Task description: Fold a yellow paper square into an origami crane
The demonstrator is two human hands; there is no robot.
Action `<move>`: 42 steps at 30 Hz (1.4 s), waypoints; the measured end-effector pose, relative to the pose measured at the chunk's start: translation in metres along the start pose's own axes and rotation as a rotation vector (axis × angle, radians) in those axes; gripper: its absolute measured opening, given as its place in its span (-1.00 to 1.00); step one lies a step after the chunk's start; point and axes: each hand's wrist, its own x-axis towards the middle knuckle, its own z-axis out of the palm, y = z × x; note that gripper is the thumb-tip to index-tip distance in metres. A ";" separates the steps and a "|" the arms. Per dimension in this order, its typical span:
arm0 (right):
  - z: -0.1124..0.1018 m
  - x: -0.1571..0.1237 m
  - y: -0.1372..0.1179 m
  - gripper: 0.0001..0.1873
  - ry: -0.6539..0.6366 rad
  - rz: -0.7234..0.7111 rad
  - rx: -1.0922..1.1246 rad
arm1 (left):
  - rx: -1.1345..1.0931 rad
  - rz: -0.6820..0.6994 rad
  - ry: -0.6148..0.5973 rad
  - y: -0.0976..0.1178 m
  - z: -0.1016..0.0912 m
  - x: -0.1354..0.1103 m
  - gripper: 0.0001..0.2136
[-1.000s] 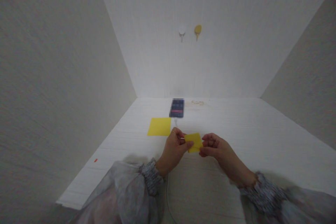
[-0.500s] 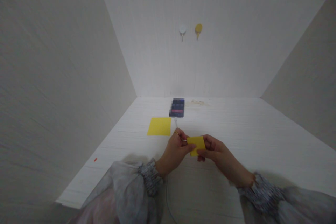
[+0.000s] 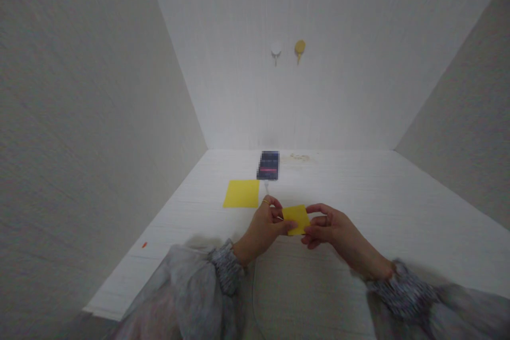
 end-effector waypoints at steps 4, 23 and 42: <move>0.002 -0.002 -0.001 -0.55 0.015 -0.004 0.008 | 0.016 -0.015 0.019 0.003 0.000 -0.001 -0.57; 0.003 -0.002 0.001 -0.51 -0.031 0.000 0.049 | -0.125 -0.015 0.015 0.007 0.003 -0.002 -0.62; -0.011 -0.006 0.002 -0.87 -0.241 -0.257 -0.380 | -0.114 -0.138 -0.096 0.004 0.003 -0.006 -0.61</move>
